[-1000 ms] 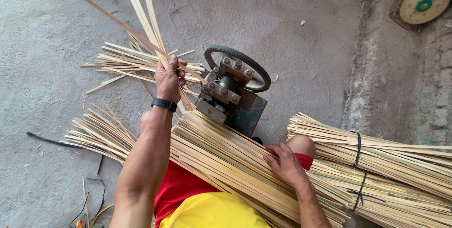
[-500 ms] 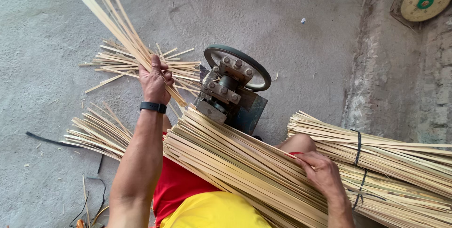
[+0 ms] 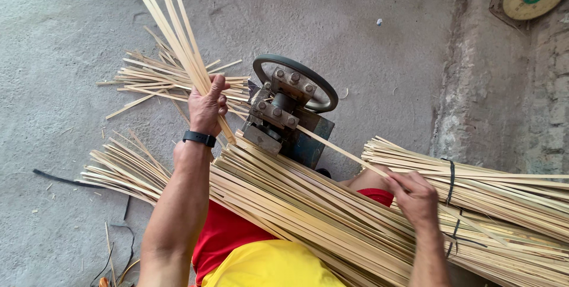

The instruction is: The person unties a bundle of bamboo strips and feeds them one by one into a powered splitting machine. The strips are split into thinner pieces and collected in a growing pile on the floor.

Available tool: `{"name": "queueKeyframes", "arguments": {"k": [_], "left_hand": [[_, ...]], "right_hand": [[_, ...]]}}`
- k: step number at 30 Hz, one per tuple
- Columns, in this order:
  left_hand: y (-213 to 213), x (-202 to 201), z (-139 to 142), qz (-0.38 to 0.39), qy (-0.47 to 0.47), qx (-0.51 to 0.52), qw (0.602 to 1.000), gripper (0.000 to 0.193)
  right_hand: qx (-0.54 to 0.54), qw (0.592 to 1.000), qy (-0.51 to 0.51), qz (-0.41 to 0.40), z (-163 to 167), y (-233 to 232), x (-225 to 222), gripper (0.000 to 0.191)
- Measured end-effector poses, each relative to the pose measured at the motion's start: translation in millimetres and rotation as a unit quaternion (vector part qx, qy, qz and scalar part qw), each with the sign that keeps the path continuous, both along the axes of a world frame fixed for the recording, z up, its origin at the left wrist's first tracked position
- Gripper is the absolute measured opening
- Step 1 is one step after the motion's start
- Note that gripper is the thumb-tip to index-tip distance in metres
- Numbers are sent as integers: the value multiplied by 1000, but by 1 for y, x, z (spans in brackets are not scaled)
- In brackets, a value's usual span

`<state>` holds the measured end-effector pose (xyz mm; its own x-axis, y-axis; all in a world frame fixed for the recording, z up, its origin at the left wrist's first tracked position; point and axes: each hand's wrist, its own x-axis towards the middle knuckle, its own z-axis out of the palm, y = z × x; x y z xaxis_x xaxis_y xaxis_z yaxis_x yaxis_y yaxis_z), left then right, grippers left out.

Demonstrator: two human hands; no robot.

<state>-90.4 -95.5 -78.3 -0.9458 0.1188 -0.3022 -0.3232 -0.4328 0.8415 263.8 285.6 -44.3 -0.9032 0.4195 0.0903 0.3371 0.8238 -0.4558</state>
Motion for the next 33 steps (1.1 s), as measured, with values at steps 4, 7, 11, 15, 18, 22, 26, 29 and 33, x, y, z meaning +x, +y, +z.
{"name": "queueKeyframes", "arguments": {"k": [4, 7, 11, 15, 18, 22, 26, 29, 33], "left_hand": [[15, 3, 1, -23, 10, -3, 1000, 38], [21, 1, -1, -32, 3, 9, 999, 34], [22, -2, -6, -35, -3, 21, 999, 26], [22, -4, -9, -33, 2, 37, 999, 21], [20, -7, -9, -30, 3, 44, 999, 19], [14, -11, -10, -17, 2, 48, 999, 19], [4, -17, -12, 5, 0, 42, 999, 20], [-6, -23, -12, 30, 25, 23, 999, 20], [-12, -27, -10, 57, 38, 60, 996, 22]], "right_hand": [[97, 988, 76, 95, -19, -44, -39, 27], [163, 967, 111, 160, -26, -71, -48, 24], [32, 985, 10, 168, -30, -93, -44, 19], [-105, 983, -51, 140, -25, -95, -44, 14], [-114, 983, -51, 133, -17, -95, -45, 10], [-108, 981, -83, 141, -6, -92, -41, 13], [-61, 985, -56, 151, -9, -91, -28, 12], [-84, 989, -80, 87, -13, -75, -12, 16], [-70, 990, -117, -35, -1, -21, 18, 24]]}}
